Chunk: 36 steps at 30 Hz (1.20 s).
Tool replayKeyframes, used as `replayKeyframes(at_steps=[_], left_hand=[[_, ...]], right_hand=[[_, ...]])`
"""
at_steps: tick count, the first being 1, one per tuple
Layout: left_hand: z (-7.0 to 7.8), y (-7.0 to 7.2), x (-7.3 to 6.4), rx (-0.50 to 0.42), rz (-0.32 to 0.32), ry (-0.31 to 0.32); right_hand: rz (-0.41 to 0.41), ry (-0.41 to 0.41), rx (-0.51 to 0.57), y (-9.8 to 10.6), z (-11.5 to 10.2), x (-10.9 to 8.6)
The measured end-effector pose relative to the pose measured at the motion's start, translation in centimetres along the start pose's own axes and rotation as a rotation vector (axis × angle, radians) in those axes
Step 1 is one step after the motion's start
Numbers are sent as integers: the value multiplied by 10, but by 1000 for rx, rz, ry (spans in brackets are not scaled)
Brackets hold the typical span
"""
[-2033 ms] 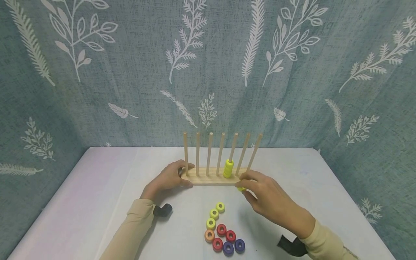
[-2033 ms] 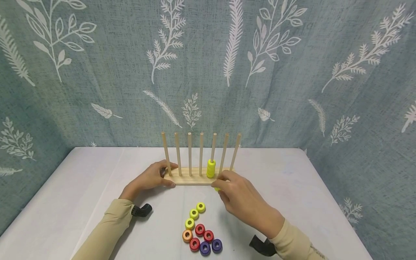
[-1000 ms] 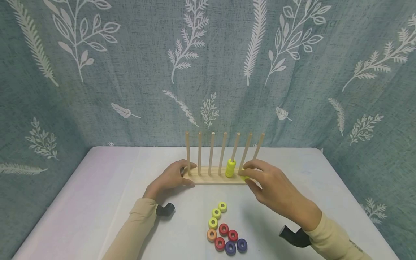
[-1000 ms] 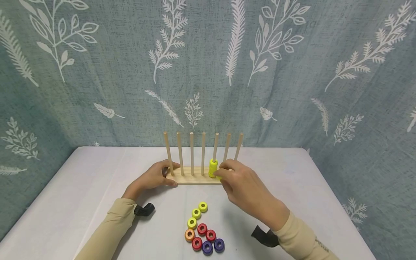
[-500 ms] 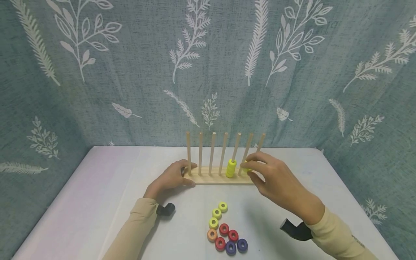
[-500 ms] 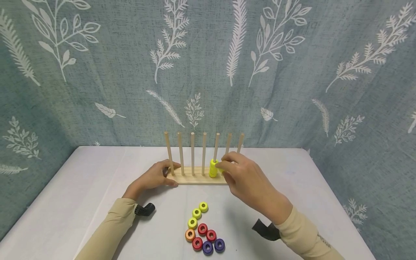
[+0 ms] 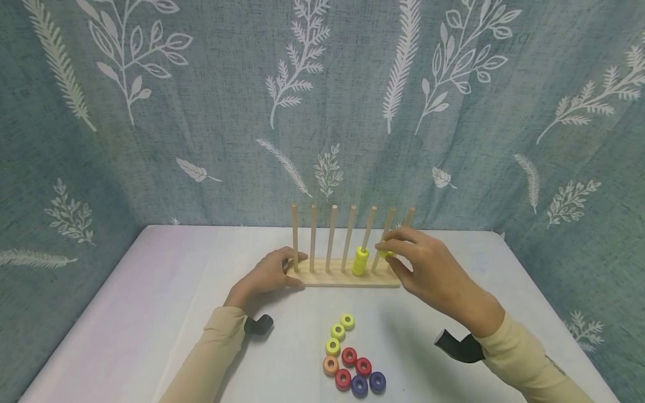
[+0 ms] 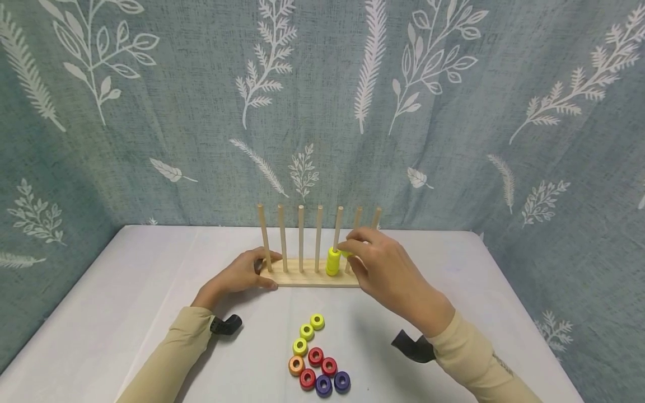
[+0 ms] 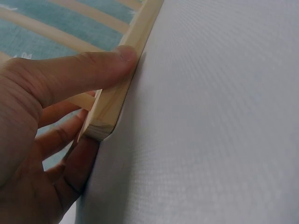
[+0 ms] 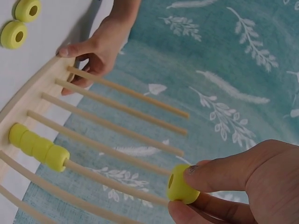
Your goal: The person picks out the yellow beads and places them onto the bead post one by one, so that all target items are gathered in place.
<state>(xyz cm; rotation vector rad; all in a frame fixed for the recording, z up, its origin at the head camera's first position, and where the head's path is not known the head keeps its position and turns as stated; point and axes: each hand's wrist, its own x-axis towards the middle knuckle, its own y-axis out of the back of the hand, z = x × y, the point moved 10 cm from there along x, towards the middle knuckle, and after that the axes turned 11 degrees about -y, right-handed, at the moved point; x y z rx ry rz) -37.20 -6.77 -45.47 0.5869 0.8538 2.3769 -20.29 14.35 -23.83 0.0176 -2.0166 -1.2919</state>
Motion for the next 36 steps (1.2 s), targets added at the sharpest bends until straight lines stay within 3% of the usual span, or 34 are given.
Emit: replayKeyframes(at_steps=[11,36], left_hand=[[1,3,-4,3,6,38],[-1,0,-1,-13,-5,21]], right_hand=[[-18,4,17,2,1,11],[2,-6,5,5,12,38]])
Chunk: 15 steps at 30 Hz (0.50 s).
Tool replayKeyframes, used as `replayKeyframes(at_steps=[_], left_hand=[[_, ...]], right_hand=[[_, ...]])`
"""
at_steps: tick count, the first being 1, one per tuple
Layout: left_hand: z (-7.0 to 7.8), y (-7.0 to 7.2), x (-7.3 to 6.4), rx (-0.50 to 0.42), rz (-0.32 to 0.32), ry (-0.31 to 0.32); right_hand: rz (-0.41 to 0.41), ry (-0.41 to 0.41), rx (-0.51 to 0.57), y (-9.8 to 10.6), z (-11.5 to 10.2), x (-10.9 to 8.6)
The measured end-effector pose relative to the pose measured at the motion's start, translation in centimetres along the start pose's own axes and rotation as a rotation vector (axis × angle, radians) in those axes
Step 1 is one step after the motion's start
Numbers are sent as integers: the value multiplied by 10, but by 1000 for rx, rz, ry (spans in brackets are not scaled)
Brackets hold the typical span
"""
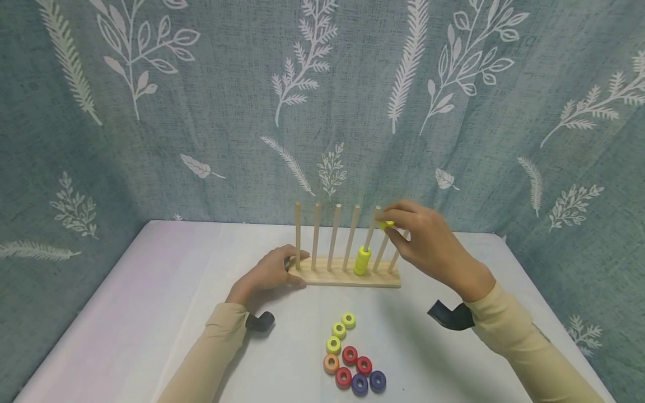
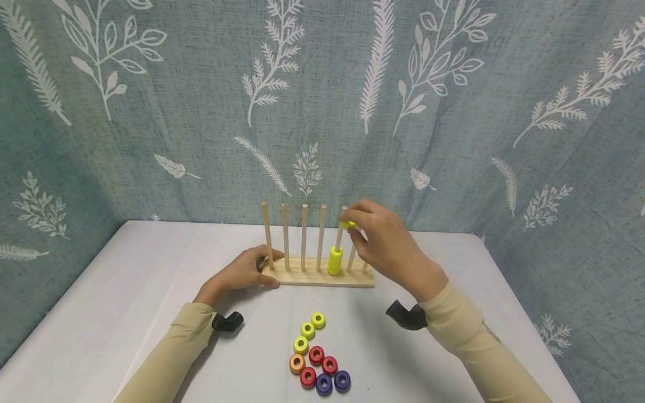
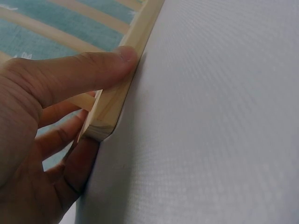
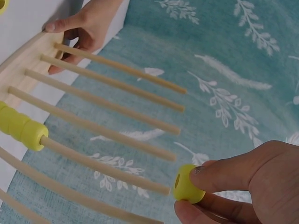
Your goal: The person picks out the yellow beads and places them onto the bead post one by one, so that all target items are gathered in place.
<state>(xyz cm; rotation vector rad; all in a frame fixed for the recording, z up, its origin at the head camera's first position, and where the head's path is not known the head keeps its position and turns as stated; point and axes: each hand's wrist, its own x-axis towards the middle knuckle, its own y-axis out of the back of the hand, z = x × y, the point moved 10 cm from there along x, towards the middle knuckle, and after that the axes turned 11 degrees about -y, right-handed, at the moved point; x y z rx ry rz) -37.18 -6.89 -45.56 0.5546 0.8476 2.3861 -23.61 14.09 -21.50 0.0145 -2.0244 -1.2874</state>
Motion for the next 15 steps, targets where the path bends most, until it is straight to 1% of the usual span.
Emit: replayKeyframes(at_steps=[6,15], left_hand=[[-2,-1,1,6,1,0],[-1,0,1,20,-1,-1]], right_hand=[[14,-10,7,0,6,6],[13,-79,38,-4,21,21]])
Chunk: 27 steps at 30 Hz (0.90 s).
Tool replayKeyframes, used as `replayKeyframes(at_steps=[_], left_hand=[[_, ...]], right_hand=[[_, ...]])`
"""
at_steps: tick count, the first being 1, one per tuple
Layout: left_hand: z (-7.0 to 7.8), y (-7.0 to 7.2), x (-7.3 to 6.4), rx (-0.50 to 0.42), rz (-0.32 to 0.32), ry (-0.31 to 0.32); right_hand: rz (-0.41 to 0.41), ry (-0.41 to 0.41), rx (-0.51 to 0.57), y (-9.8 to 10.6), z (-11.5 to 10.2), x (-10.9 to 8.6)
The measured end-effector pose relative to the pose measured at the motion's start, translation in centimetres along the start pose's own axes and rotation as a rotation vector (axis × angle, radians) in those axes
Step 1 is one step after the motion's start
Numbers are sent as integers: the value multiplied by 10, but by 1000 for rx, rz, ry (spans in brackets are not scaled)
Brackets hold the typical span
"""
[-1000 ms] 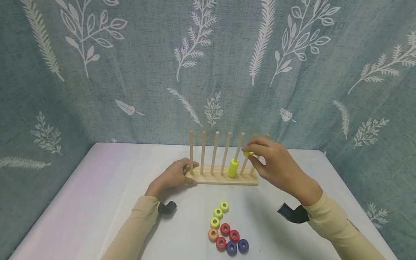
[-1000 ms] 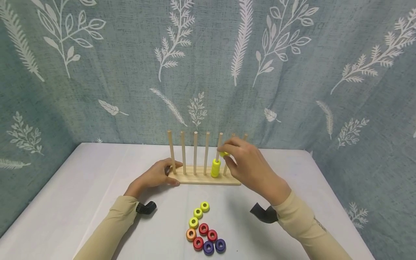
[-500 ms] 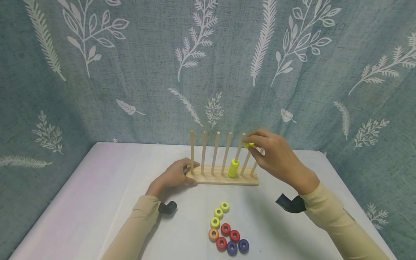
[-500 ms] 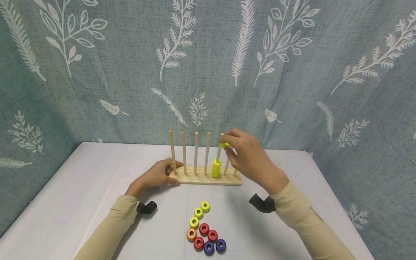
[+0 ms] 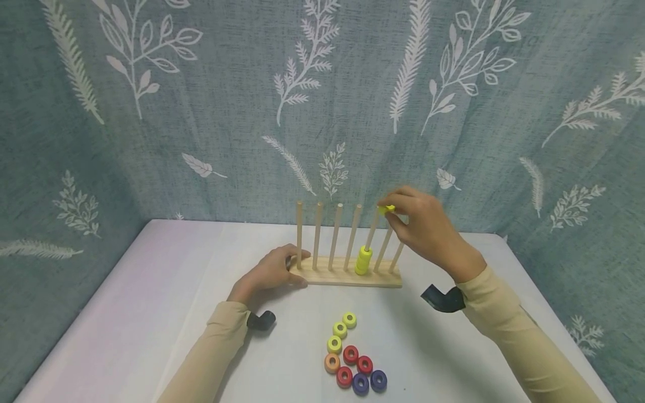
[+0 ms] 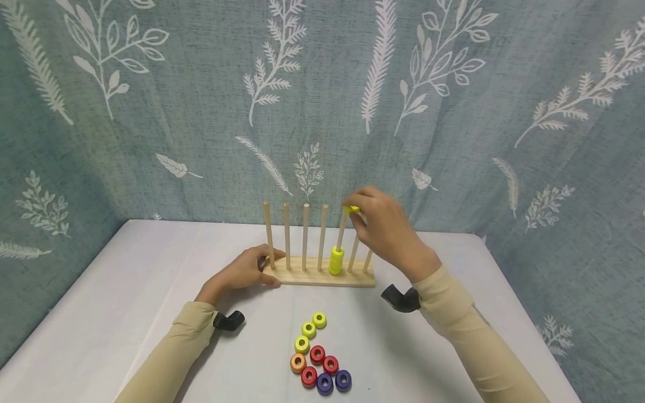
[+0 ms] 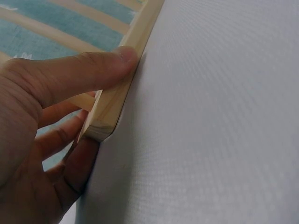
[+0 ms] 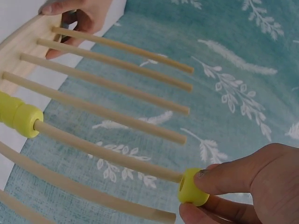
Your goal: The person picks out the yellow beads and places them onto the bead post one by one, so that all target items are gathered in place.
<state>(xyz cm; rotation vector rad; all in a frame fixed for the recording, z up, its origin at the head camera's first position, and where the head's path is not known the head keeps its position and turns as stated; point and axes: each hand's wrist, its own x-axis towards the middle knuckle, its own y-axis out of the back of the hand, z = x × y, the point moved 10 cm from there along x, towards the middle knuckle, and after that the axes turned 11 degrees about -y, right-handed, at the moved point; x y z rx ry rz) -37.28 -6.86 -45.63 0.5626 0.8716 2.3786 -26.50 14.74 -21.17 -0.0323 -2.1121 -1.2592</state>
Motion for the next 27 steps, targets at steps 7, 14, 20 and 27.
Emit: replayKeyframes(at_steps=[7,14,20,27], left_hand=[[-1,0,1,-4,5,7],[0,1,1,-2,3,5],[1,1,0,-1,3,-7],[2,1,0,0,0,-8]], right_hand=[[3,-15,10,-1,4,7],[1,-13,-1,-1,2,10],[-18,-2,13,-6,-1,11],[-20,12,13,-7,-2,8]])
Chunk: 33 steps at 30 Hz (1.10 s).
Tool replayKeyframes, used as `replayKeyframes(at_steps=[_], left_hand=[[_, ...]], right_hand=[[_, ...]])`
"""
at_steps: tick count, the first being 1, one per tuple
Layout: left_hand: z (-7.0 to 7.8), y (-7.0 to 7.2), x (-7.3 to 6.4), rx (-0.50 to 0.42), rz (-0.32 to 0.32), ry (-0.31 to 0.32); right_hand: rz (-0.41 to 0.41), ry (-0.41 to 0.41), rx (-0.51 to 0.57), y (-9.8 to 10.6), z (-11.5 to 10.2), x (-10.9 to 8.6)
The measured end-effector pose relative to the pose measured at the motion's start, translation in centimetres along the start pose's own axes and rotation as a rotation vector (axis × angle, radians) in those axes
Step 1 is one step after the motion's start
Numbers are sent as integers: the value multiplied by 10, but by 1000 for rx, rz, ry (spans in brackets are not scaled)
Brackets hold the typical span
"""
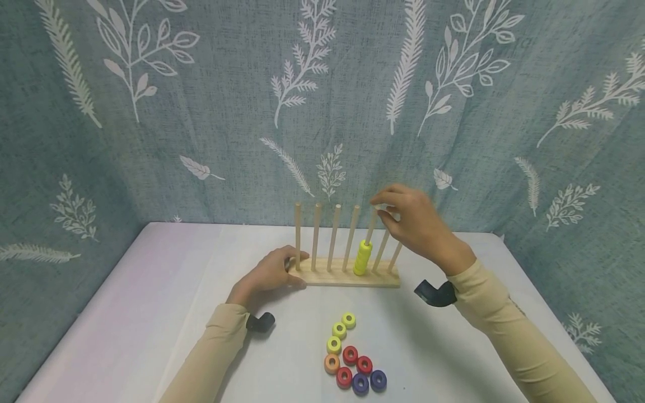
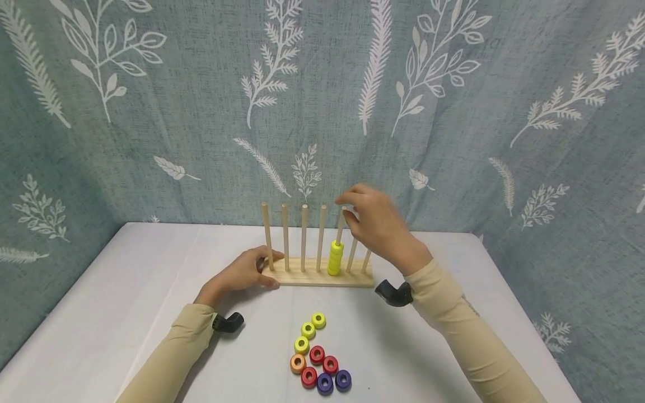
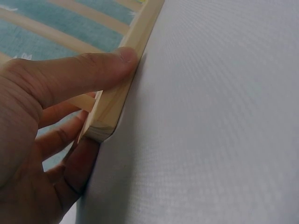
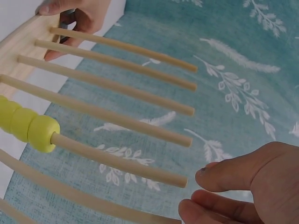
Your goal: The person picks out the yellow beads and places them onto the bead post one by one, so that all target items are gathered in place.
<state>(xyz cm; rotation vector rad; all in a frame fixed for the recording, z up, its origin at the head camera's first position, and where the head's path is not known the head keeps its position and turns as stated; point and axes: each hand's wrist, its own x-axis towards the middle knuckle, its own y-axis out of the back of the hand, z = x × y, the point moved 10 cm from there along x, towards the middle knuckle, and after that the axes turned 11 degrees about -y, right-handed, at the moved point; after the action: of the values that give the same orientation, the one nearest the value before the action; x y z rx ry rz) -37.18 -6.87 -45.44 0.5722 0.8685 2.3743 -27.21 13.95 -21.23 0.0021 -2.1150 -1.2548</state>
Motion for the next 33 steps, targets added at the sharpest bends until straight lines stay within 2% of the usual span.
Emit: replayKeyframes(at_steps=[4,11,22,28,33], left_hand=[[0,-1,0,-5,3,20],[1,-1,0,1,-2,4],[1,0,0,2,3,11],[0,-1,0,7,1,7],[2,-1,0,0,1,2]], right_hand=[[3,6,-12,1,-3,-6],[-9,54,-39,-7,-16,-23],[-146,35,-9,-50,-18,-56],[-250,19,37,-80,-17,-73],[-317,-15,6,-102,-14,-83]])
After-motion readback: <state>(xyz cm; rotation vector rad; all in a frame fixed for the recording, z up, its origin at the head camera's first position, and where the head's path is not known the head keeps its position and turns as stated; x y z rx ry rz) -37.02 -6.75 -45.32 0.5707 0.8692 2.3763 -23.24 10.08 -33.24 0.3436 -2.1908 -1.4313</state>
